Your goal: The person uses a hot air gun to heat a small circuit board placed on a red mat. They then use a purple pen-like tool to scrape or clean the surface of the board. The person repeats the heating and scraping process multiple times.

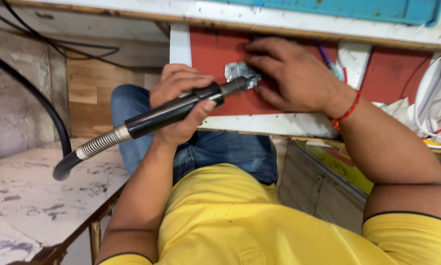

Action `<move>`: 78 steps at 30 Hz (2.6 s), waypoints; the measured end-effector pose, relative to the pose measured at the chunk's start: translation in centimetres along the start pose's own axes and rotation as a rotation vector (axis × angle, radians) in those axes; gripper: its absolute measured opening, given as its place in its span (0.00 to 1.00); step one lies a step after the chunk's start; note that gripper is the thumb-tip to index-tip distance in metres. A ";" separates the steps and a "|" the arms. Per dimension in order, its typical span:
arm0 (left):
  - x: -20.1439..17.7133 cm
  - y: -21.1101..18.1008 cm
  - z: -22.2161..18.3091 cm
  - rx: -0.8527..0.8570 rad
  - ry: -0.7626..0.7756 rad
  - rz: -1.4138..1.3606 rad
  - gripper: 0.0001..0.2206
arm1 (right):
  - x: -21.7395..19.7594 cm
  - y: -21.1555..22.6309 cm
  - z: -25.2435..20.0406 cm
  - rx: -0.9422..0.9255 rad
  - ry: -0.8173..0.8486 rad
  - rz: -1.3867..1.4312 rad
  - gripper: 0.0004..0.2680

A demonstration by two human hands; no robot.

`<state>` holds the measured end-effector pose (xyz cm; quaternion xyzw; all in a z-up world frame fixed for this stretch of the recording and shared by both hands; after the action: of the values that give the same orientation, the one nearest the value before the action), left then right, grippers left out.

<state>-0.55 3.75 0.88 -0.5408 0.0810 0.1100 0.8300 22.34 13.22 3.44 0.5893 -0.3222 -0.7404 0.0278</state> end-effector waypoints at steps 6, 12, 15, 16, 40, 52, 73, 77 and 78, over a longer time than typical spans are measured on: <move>0.4 0.2 -0.2 0.045 0.003 0.094 0.15 | 0.0 -0.1 0.0 0.030 0.015 0.023 0.19; 0.4 0.4 -0.3 0.039 0.009 0.036 0.15 | 0.0 -0.2 -0.2 0.006 0.013 -0.006 0.19; 0.4 0.5 -0.4 0.057 -0.001 0.041 0.15 | -0.1 -0.4 -0.2 0.069 0.020 0.033 0.16; 0.5 0.5 -0.3 0.074 0.029 0.019 0.15 | -0.1 -0.3 -0.1 0.058 0.011 0.028 0.16; 3.1 -0.8 -3.0 -0.052 -0.200 -0.676 0.22 | -0.1 4.0 0.8 -0.073 -0.061 -0.227 0.21; -10.8 6.0 7.2 0.115 -0.596 -1.306 0.15 | -0.4 1.1 -2.4 0.020 -0.517 -0.262 0.31; -2.5 4.0 5.3 -0.108 -0.220 -0.432 0.14 | -4.3 0.3 -5.1 0.148 -0.554 -0.251 0.05; 1.6 -1.6 3.9 0.160 0.232 0.538 0.25 | -2.5 1.4 -7.5 0.562 -0.573 -0.185 0.05; 2.1 -2.0 3.4 0.187 0.262 0.732 0.29 | -1.6 2.1 -7.8 0.599 -0.553 -0.304 0.08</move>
<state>2.08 6.24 3.46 -0.4076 0.3833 0.3208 0.7642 29.06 8.80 5.06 0.3916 -0.4274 -0.7399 -0.3412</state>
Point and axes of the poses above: each hand's wrist, its own z-axis towards the middle knuckle, its own x-axis out of the palm, y = z × x, the point moved 4 cm from there along z, towards the middle knuckle, and after that the axes turned 5 degrees about y, right-handed, at the moved point
